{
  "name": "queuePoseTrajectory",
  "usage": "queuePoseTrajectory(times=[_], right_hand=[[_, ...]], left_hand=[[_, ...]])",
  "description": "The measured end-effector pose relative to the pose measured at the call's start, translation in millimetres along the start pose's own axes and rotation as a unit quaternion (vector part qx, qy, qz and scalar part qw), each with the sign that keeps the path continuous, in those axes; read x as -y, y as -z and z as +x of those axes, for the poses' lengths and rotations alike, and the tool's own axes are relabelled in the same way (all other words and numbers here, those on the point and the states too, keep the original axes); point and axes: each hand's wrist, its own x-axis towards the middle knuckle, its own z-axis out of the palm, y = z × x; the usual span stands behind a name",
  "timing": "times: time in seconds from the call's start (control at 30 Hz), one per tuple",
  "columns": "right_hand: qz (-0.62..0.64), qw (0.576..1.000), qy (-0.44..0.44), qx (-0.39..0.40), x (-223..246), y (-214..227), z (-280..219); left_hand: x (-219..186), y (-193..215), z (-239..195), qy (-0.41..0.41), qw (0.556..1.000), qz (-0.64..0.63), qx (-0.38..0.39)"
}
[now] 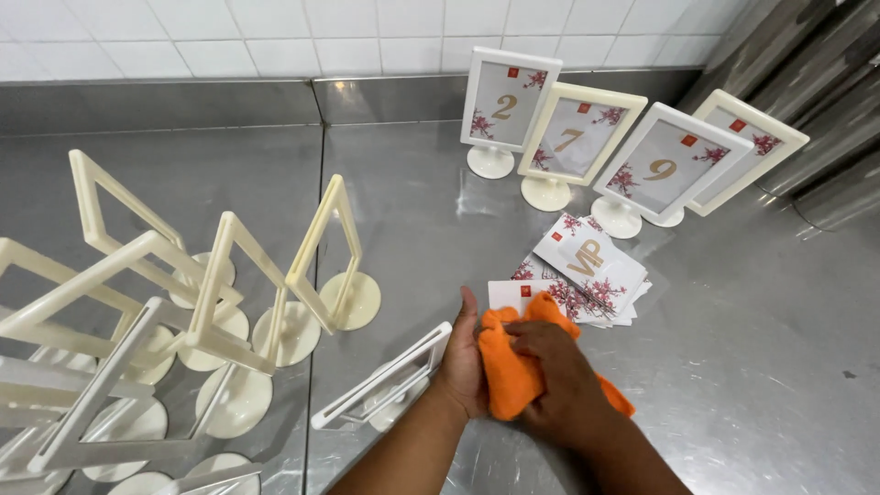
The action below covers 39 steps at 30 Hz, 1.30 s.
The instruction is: The person wipes a printed number card with an orange cloth, inserts it into a white plastic frame, and places the assembled frame on a stainless steel countertop. The person repeats this process for multiple cards, handling each card and frame individually.
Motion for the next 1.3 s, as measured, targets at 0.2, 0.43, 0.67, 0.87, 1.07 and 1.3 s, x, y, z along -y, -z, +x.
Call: queuePoseTrajectory(times=[0.2,0.43,0.67,0.87,1.07,1.3], right_hand=[[-0.153,0.968,-0.2,-0.005,-21.0,16.0,10.6],[-0.016,0.995,-0.045,0.085,25.7,-1.0,15.8],[-0.156,0.971,-0.179,-0.014,-42.1,8.3,8.2],[0.006,0.995,-0.061,0.079,22.3,-1.9,24.6],[-0.109,0.992,-0.054,0.045,-23.5,6.7,13.0],[-0.059,0.991,-0.114,0.034,-7.0,1.3,17.4]], left_hand=[[-1.9,-26.3,-10.8,0.002,0.991,0.12,-0.062],[-0.2,7.0,-0.8,0.018,1.0,0.023,-0.001],[-1.0,-26.1,-8.8,0.009,0.988,0.144,-0.062],[4.2,18.8,8.6,-0.017,1.0,0.009,0.013],[0.2,-13.3,-3.4,-0.018,0.99,0.112,-0.079],[2.6,4.1,4.7,-0.014,0.994,0.086,-0.065]])
